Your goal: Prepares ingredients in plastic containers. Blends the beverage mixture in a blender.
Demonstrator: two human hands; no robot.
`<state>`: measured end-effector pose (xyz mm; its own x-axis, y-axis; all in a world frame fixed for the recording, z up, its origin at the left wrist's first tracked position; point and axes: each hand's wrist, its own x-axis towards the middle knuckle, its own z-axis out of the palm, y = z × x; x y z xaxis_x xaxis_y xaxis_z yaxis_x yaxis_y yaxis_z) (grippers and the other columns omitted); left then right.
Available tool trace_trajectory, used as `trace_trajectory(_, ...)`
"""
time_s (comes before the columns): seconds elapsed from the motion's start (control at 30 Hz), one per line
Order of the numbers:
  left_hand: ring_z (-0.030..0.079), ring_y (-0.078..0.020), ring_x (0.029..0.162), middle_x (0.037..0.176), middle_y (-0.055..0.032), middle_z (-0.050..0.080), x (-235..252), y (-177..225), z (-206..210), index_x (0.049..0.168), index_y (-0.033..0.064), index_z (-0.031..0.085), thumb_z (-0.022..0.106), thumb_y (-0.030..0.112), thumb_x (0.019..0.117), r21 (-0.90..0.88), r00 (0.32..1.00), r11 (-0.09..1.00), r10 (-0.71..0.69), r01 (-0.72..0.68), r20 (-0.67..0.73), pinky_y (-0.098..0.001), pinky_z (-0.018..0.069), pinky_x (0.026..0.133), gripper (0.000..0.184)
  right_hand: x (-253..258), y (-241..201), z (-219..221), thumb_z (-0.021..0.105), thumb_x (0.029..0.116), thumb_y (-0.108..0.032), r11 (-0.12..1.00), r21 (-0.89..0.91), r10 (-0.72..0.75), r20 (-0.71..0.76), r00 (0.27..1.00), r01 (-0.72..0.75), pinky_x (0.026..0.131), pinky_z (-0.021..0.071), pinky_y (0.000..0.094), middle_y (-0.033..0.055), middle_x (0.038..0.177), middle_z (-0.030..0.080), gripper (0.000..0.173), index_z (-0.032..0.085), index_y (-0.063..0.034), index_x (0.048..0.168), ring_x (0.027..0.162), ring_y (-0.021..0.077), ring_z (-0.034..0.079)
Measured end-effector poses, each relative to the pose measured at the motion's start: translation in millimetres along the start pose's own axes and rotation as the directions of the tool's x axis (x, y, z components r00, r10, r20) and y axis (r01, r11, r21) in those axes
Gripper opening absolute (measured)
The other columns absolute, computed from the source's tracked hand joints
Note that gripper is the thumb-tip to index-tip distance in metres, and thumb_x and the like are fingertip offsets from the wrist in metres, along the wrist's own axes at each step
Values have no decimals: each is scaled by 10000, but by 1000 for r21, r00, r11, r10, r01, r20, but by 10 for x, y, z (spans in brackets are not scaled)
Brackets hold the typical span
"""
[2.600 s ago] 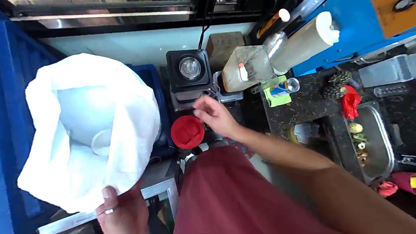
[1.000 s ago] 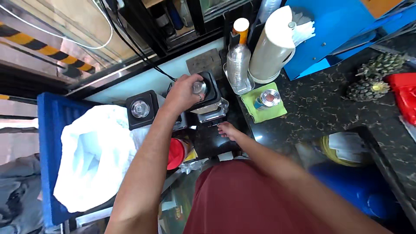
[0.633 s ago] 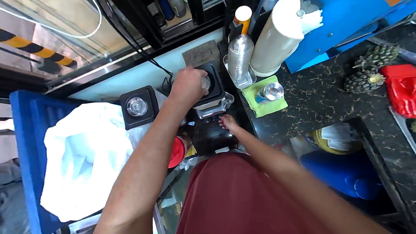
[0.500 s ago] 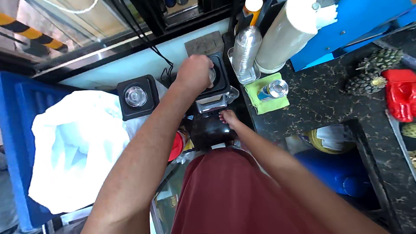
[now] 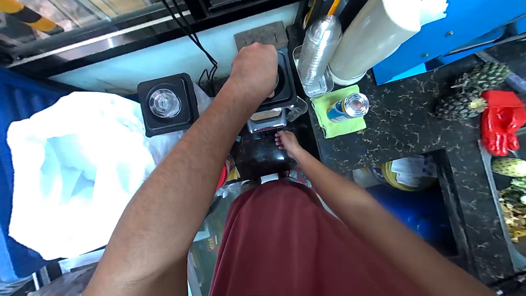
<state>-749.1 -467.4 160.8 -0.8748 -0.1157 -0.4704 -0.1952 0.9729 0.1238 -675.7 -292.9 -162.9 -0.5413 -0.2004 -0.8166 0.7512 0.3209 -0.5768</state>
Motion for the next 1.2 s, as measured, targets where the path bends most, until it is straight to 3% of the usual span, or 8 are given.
trace_trajectory(0.17, 641, -375, 1156, 1218, -167, 681, 4, 16, 6, 1304, 148, 684, 826, 129, 801, 12, 1000, 1000, 7, -7, -1, -577, 530, 932, 523, 18, -20, 1, 435, 1098, -305, 1000, 18, 6, -10, 1000, -6, 619, 524, 314, 73, 929, 662, 349, 647, -40, 1180, 721, 145, 625)
trace_trajectory(1.2, 632, -377, 1177, 1235, -159, 682, -5, 28, 16, 1310, 153, 688, 839, 149, 792, -1, 1000, 1000, -3, 3, -19, -586, 513, 963, 540, -3, -25, -37, 460, 1091, -362, 1000, 1, 26, 8, 1000, -26, 641, 523, 342, 88, 976, 671, 382, 637, -55, 1230, 760, 173, 631)
